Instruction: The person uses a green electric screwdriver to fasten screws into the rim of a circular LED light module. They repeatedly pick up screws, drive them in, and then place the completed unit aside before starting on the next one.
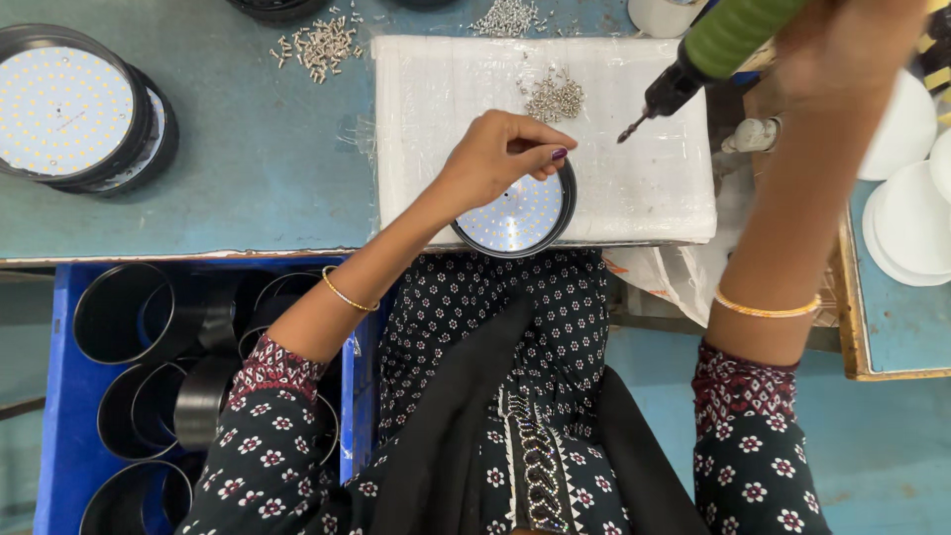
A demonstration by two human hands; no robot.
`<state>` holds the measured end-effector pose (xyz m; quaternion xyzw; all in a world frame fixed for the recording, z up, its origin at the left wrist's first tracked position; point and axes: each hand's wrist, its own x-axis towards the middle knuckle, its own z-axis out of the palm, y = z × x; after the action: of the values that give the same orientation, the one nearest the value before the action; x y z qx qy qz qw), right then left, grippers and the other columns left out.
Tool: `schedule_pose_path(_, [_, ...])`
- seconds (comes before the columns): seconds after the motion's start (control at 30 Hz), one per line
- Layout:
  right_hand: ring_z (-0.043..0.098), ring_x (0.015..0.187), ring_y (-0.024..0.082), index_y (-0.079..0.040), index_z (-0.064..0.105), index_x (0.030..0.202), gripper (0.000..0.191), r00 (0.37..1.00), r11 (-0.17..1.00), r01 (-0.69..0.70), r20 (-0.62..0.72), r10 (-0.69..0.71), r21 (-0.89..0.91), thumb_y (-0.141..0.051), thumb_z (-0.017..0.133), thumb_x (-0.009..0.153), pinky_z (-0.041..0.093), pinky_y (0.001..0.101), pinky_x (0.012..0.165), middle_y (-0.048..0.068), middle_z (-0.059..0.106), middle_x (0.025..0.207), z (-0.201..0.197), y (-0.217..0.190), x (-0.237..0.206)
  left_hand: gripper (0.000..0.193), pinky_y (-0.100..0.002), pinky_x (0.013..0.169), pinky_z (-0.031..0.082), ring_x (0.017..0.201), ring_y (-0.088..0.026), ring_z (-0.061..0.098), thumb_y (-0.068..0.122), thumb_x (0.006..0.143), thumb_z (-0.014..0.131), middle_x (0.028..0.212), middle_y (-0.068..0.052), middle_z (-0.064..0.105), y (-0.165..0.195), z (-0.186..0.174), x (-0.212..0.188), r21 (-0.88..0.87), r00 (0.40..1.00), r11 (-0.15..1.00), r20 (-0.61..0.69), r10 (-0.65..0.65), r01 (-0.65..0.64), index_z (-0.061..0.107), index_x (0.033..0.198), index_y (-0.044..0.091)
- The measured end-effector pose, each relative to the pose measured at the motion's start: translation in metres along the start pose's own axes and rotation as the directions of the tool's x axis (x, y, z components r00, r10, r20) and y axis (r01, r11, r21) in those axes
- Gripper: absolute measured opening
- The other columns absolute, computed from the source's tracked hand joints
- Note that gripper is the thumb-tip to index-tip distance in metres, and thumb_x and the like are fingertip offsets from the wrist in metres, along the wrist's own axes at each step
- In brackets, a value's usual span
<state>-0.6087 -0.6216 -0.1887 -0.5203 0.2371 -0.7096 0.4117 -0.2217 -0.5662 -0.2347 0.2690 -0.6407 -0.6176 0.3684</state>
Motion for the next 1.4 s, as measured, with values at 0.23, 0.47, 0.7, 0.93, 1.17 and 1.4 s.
schedule_pose_path(0.23, [0.050,0.061,0.028,0.003,0.046,0.092,0.050,0.968,0.999,0.037,0.250,-0.028,-0.031,-0.036,0.052,0.122,0.043,0.0376,0.062,0.017,0.048,0.072,0.119,0.021,-0.033,0.015,-0.025,0.071,0.053,0.075,-0.009,0.064,0.018,0.091,0.082,0.085,-0.003,0.072,-0.007,0.010,-0.017,0.297,0.975,0.930,0.016,0.220,-0.215,0.077,0.093,0.003])
schedule_pose_path(0.47, [0.047,0.055,0.027,0.004,0.044,0.093,0.041,0.983,1.000,-0.002,0.186,0.006,-0.021,-0.020,0.057,0.122,0.037,0.0356,0.053,0.017,0.046,0.075,0.167,0.007,-0.049,0.009,-0.025,0.060,0.045,0.082,-0.008,0.061,0.018,0.086,0.081,0.093,0.003,0.068,-0.002,0.010,-0.024,0.229,0.982,0.958,-0.030,0.186,-0.174,0.082,0.092,0.011])
schedule_pose_path(0.7, [0.047,0.053,0.026,0.004,0.044,0.093,0.036,0.983,1.000,0.005,0.181,0.000,-0.029,-0.017,0.056,0.120,0.040,0.0369,0.053,0.015,0.046,0.074,0.183,-0.002,-0.052,0.011,-0.024,0.063,0.046,0.078,-0.006,0.061,0.021,0.086,0.084,0.089,0.003,0.068,-0.001,0.006,-0.029,0.331,0.973,0.936,-0.153,0.174,-0.115,0.082,0.090,0.010])
schedule_pose_path(0.93, [0.046,0.053,0.026,0.004,0.046,0.095,0.036,0.981,1.000,-0.023,0.192,0.021,0.011,-0.019,0.055,0.121,0.037,0.0362,0.052,0.016,0.047,0.078,0.180,-0.001,-0.055,0.015,-0.023,0.060,0.044,0.076,-0.006,0.059,0.022,0.084,0.086,0.093,0.003,0.068,-0.001,0.006,-0.027,0.295,0.962,0.943,-0.174,0.212,-0.154,0.079,0.087,0.009])
schedule_pose_path(1.17, [0.046,0.055,0.026,0.003,0.047,0.096,0.039,0.983,0.998,-0.032,0.183,0.022,0.052,-0.025,0.054,0.122,0.036,0.0368,0.053,0.014,0.043,0.076,0.174,-0.001,-0.054,0.017,-0.023,0.063,0.043,0.079,-0.006,0.059,0.020,0.083,0.088,0.091,0.003,0.065,-0.003,0.003,-0.022,0.281,0.956,0.937,-0.147,0.254,-0.206,0.075,0.082,0.008])
schedule_pose_path(1.4, [0.047,0.052,0.022,-0.001,0.046,0.109,0.019,0.999,0.999,-0.027,0.018,0.027,0.021,-0.012,0.061,0.114,0.041,0.0347,0.049,0.014,0.048,0.073,0.194,0.014,-0.060,0.013,-0.028,0.072,0.046,0.087,-0.014,0.062,0.019,0.089,0.082,0.099,-0.001,0.066,-0.018,0.003,-0.018,0.384,0.974,0.913,-0.118,0.194,-0.136,0.077,0.096,0.009])
